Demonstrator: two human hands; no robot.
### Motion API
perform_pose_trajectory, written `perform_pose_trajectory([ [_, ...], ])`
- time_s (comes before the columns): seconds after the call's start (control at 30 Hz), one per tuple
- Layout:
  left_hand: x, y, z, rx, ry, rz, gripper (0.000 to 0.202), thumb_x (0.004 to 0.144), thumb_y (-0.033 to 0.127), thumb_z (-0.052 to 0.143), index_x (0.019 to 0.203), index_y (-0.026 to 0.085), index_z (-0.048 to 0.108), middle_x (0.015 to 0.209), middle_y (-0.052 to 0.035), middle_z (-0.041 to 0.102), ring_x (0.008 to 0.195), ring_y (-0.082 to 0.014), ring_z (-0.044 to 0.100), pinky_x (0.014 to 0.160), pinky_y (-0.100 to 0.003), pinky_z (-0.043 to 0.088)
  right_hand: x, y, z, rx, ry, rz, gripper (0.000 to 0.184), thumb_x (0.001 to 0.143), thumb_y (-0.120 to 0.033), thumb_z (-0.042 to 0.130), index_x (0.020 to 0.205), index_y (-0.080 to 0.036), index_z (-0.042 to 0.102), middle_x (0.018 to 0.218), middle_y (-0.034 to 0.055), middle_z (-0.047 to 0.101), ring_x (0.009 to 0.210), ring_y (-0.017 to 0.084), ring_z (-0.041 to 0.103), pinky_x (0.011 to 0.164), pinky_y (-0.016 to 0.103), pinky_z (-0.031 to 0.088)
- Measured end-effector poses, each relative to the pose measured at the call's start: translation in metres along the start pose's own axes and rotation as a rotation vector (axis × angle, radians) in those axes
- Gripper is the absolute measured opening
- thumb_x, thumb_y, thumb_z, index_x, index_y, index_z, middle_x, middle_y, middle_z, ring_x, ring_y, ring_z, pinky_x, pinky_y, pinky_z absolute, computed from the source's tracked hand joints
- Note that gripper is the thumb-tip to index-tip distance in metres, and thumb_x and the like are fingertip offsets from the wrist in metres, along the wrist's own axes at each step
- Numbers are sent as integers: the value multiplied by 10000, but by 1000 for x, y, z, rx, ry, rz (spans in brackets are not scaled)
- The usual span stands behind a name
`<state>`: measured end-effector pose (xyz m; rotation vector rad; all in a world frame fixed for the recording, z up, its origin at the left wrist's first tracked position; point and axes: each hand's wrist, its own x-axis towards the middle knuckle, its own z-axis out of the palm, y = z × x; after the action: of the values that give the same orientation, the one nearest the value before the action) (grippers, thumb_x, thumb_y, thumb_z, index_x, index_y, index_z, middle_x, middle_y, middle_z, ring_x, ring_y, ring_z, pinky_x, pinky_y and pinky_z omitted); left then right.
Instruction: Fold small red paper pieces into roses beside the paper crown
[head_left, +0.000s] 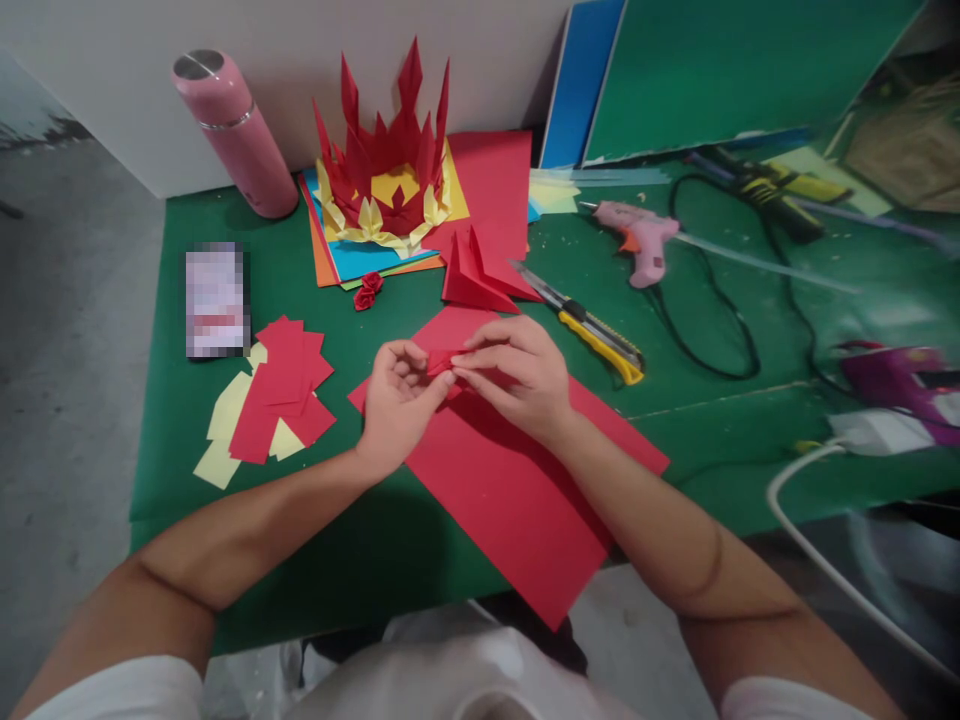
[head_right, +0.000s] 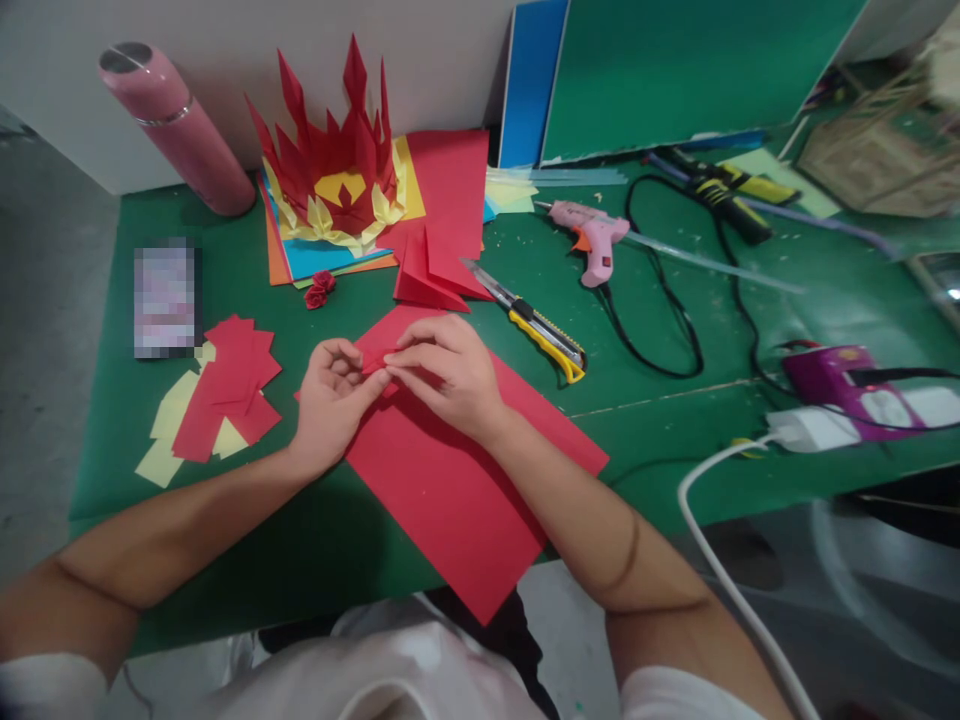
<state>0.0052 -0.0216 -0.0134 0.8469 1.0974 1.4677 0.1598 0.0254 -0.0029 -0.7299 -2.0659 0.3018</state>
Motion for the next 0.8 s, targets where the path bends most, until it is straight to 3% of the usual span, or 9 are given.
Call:
perform_pose_trajectory([
  [0.27, 1, -1, -1, -3, 29, -6, 455, 626, 349, 849, 847, 209, 477, 764, 59, 510, 608, -33, 504, 537, -144, 450, 1, 0, 0, -27, -13, -121, 129, 874, -189, 610, 966, -251, 677, 909, 56, 661, 808, 178, 619, 712, 353, 474],
  [0.53, 1, -1, -2, -11, -3, -1, 476, 622, 376, 854, 868, 220, 476, 789, 54, 512, 653, -43, 540, 591, -157, 482, -2, 3, -5, 47, -109, -30, 155, 877, -234, 598, 993, -307, 671, 985, 47, 660, 898, 204, 634, 778, 387, 496],
  [0.8, 0, -2, -3, -43, -22, 0, 466, 626, 344, 861, 882, 225, 490, 817, 53, 531, 701, -44, 572, 665, -166, 503, 0, 2, -6, 25, -84, -136, 208, 850, -157, 587, 1028, -247, 645, 990, 83, 645, 892, 202, 629, 729, 358, 509],
])
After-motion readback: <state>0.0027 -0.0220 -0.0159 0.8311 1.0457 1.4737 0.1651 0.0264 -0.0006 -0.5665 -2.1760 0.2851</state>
